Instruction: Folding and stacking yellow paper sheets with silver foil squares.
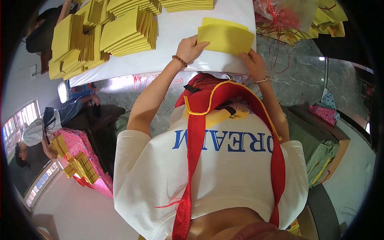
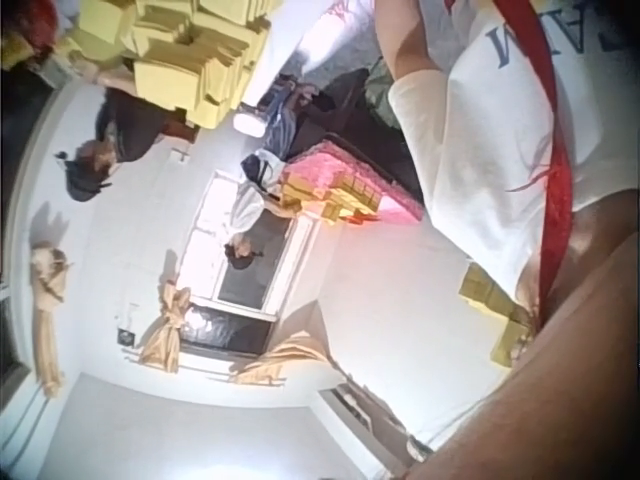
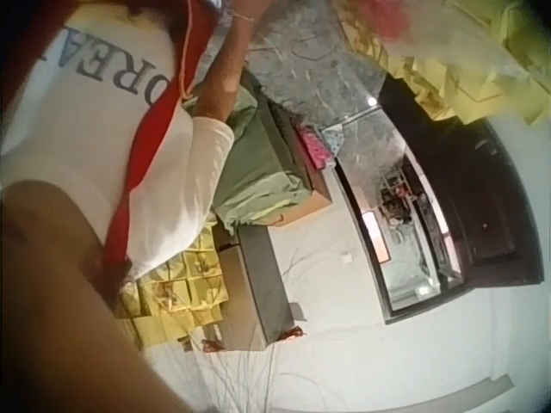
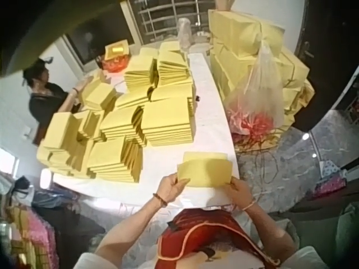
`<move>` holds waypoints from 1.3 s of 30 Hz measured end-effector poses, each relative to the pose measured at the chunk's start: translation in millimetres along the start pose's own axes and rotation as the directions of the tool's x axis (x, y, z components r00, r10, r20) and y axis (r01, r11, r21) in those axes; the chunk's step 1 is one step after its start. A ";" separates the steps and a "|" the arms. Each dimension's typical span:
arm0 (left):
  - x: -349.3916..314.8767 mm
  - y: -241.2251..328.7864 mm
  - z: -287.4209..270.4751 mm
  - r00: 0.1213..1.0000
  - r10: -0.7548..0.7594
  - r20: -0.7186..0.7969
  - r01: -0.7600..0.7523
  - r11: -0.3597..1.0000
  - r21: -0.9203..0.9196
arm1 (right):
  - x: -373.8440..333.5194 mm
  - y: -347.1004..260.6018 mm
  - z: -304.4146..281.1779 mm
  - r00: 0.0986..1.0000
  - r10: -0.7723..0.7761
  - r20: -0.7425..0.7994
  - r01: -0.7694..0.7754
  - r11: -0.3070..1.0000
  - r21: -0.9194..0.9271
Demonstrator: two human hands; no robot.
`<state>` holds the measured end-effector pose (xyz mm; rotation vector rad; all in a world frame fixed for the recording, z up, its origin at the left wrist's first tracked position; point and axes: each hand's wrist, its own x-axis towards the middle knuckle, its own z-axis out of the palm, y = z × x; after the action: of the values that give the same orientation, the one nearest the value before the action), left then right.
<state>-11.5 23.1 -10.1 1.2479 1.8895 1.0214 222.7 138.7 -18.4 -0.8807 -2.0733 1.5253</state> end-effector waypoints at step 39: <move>27.1 28.7 1.8 0.952 -0.226 -0.205 0.262 0.950 0.168 | 30.2 -10.8 21.4 0.928 0.193 -0.319 -0.320 0.851 -0.416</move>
<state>-6.8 55.9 11.3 1.0155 2.2675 0.8603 184.5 143.1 -15.9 -1.5084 -2.2115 0.9520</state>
